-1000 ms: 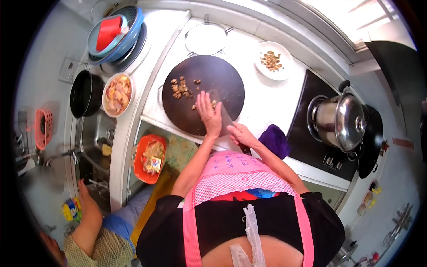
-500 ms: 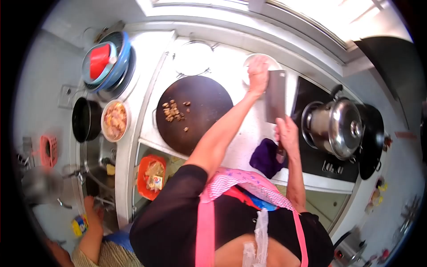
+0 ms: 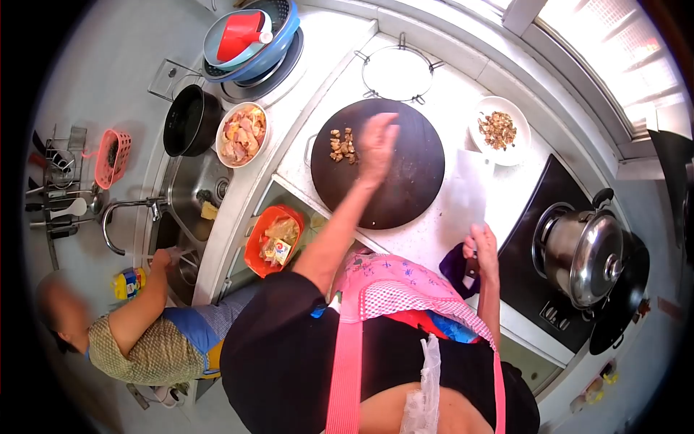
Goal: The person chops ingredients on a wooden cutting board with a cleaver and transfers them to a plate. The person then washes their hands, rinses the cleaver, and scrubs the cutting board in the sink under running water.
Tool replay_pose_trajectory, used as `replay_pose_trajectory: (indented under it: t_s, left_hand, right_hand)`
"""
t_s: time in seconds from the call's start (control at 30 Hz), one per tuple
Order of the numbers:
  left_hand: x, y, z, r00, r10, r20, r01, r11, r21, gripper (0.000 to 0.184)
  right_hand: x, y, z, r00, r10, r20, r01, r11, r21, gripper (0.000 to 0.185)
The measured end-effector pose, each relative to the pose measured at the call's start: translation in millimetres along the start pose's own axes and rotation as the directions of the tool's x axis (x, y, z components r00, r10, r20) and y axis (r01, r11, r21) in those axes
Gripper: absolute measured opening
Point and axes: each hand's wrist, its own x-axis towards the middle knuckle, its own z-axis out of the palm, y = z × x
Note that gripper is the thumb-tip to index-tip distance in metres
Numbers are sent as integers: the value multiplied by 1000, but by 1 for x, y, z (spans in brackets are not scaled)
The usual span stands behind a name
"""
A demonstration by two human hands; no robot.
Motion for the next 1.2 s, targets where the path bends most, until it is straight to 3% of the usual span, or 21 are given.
replay_pose_trajectory:
  t_s: [0.07, 0.13, 0.17, 0.27, 0.33, 0.43, 0.57, 0.73, 0.8, 0.97, 1.1, 1.2]
  left_hand:
    - [-1, -48, -51, 1000, 24, 8, -25, 944, 330, 26]
    - [-8, -87, -79, 999, 41, 27, -49, 840, 541, 33]
    - [-12, -99, -86, 996, -29, 80, -24, 810, 586, 37]
    - [-23, -111, -86, 985, 35, 166, -126, 808, 576, 40]
    - [-29, -101, -78, 985, 30, 169, -102, 894, 437, 38]
    - [-40, -85, -70, 972, 133, 195, -186, 939, 290, 30]
    - [-69, -54, -42, 982, 124, 139, -159, 946, 283, 29]
    - [-85, -31, -4, 983, 101, 155, -129, 974, 183, 30]
    - [-80, -26, 2, 960, 171, 220, -189, 980, 62, 31]
    - [-58, -30, -19, 986, 83, 142, -104, 983, 152, 33]
    - [-52, -64, -56, 994, 66, 83, -83, 970, 228, 32]
    - [-53, -78, -76, 977, 150, 149, -184, 952, 244, 32]
  right_hand:
    - [11, 0, 24, 996, 25, 83, -14, 991, -133, 21]
    - [32, -1, 47, 989, 37, 142, -5, 975, -221, 20]
    - [47, -1, 55, 986, 31, 166, 20, 954, -298, 19]
    - [87, -4, 85, 966, -7, 257, 111, 913, -392, 20]
    - [108, -7, 102, 968, 33, 248, 79, 900, -428, 20]
    - [118, -11, 106, 952, 116, 282, 31, 883, -469, 19]
    - [107, -8, 93, 925, 138, 354, 47, 883, -467, 19]
    - [64, -6, 73, 961, 135, 241, 11, 853, -523, 23]
    - [53, -4, 67, 980, 105, 169, -16, 887, -461, 23]
    - [50, 9, 59, 993, -61, 105, 101, 895, -435, 21]
    - [48, 7, 62, 993, -74, 92, 108, 889, -445, 21]
    - [44, 3, 63, 990, -100, 96, 135, 854, -502, 20]
